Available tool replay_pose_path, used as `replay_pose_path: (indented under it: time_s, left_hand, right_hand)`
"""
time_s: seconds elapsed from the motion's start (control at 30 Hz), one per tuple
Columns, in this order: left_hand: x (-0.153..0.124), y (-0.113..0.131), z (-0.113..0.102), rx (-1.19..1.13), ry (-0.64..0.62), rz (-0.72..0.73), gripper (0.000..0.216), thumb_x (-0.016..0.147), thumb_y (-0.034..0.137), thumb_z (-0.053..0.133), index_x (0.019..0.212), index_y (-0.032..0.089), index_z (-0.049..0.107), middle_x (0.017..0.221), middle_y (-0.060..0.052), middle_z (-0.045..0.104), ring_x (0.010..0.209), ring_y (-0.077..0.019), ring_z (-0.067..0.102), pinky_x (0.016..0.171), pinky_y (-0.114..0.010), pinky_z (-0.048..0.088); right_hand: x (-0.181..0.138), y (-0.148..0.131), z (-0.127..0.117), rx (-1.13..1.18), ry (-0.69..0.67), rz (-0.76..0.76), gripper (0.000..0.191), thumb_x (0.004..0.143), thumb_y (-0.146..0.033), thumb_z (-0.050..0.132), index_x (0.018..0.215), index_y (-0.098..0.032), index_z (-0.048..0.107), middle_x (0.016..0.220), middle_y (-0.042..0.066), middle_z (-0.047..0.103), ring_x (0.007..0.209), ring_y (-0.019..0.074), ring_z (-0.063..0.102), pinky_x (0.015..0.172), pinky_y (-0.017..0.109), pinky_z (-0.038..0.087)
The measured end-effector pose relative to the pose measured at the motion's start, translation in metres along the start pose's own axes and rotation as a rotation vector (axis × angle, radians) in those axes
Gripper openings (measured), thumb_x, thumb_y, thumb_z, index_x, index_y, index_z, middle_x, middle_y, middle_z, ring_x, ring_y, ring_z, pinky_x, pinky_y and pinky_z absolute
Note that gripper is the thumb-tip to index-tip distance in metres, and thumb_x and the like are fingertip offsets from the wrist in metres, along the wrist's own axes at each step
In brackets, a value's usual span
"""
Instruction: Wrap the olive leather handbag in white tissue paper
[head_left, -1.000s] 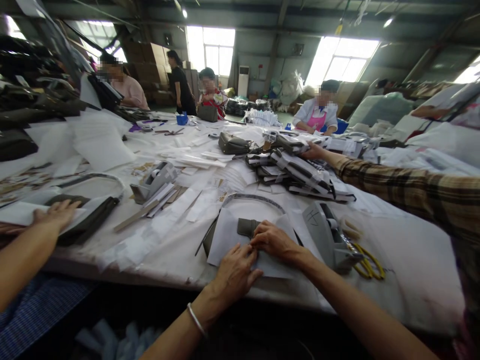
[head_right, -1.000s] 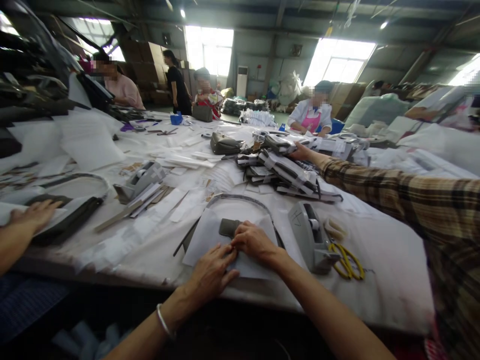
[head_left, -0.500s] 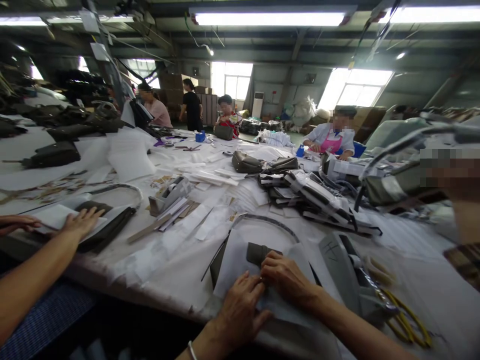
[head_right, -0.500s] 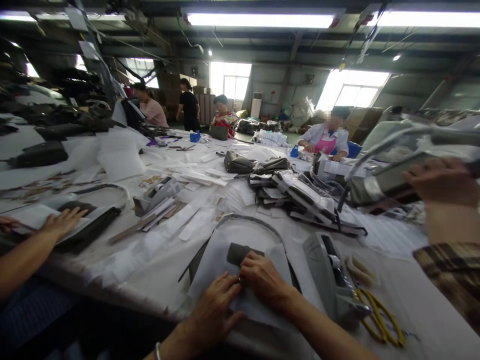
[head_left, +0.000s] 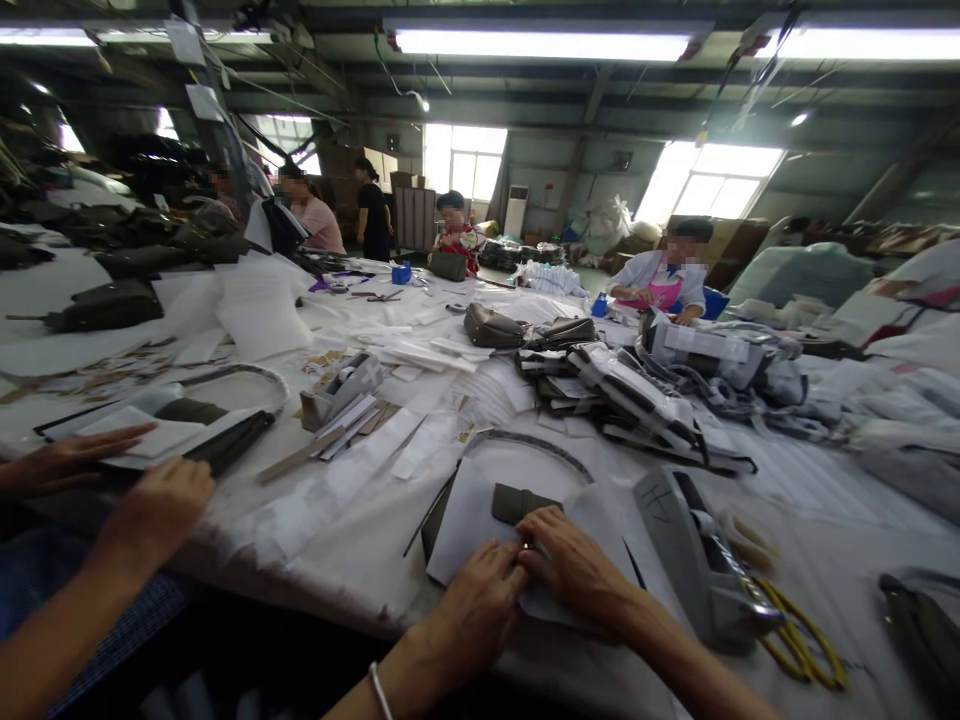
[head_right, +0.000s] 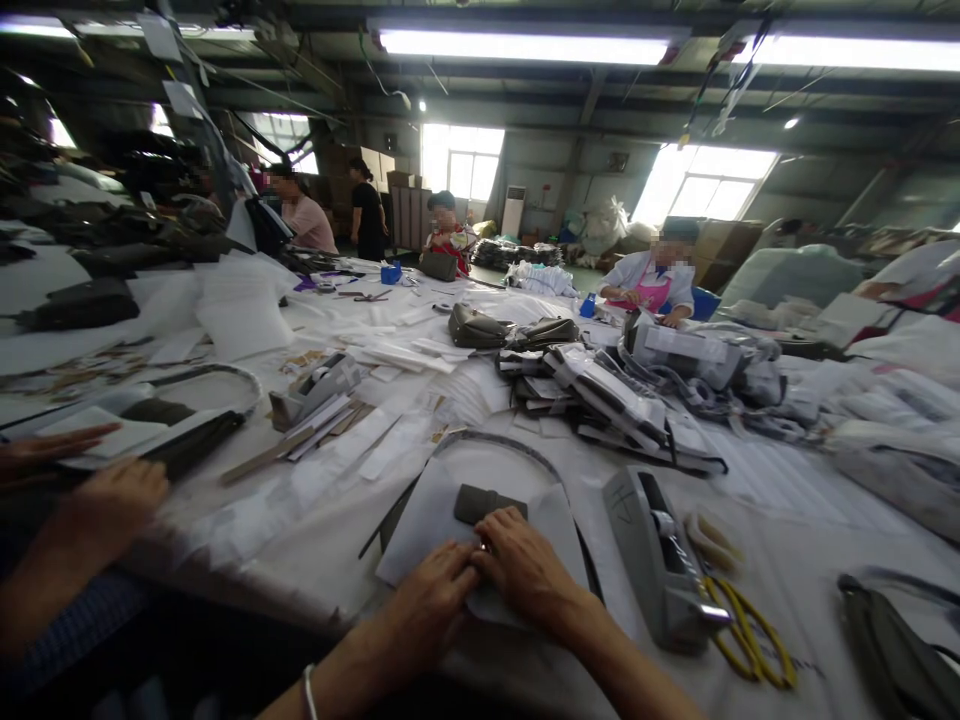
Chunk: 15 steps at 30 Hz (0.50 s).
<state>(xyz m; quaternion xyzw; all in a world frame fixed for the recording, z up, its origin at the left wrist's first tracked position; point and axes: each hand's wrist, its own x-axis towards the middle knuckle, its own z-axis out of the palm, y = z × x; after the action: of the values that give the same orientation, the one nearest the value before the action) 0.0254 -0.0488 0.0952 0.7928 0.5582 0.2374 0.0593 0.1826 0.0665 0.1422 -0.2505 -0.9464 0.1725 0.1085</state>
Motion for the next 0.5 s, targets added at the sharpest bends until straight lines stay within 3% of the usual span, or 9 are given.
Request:
replay_pose_path:
  time_s: [0.07,0.17,0.33,0.5]
  left_hand:
    - [0.002,0.000,-0.008,0.083,0.001,0.042,0.041,0.094,0.019,0.050,0.135,0.019,0.050,0.135,-0.009,0.058,0.126,-0.0209,0.053,0.114,-0.037,0.038]
    - [0.005,-0.004,-0.016,0.224,0.051,0.078,0.045,0.099,0.027,0.045,0.144,0.020,0.041,0.138,-0.010,0.057,0.127,-0.0228,0.053,0.114,-0.042,0.036]
    - [0.011,-0.016,-0.016,0.424,0.145,0.010,0.046,0.099,0.021,0.043,0.145,0.024,0.041,0.134,-0.010,0.061,0.126,-0.0299,0.054,0.111,-0.054,0.035]
    - [0.013,-0.024,0.016,0.427,0.113,-0.052,0.041,0.096,0.016,0.049,0.137,0.021,0.051,0.128,-0.013,0.063,0.115,-0.0273,0.062,0.100,-0.046,0.047]
  right_hand:
    - [-0.010,0.000,-0.007,-0.015,-0.034,-0.020,0.049,0.089,-0.030,0.064,0.135,-0.018,0.054,0.128,0.013,0.062,0.120,0.0280,0.056,0.102,0.042,0.047]
    - [-0.027,0.006,-0.005,-0.184,-0.077,-0.033,0.084,0.074,-0.034,0.076,0.148,-0.017,0.040,0.147,0.018,0.048,0.133,0.0370,0.046,0.109,0.053,0.041]
    - [-0.035,0.019,0.006,-0.477,0.069,-0.077,0.088,0.068,0.002,0.047,0.152,-0.020,0.033,0.148,0.012,0.047,0.133,0.0303,0.049,0.105,0.049,0.048]
    - [-0.026,0.023,0.013,-0.610,0.086,-0.134,0.084,0.066,0.007,0.040,0.146,-0.020,0.044,0.135,0.011,0.061,0.120,0.0294,0.060,0.096,0.047,0.055]
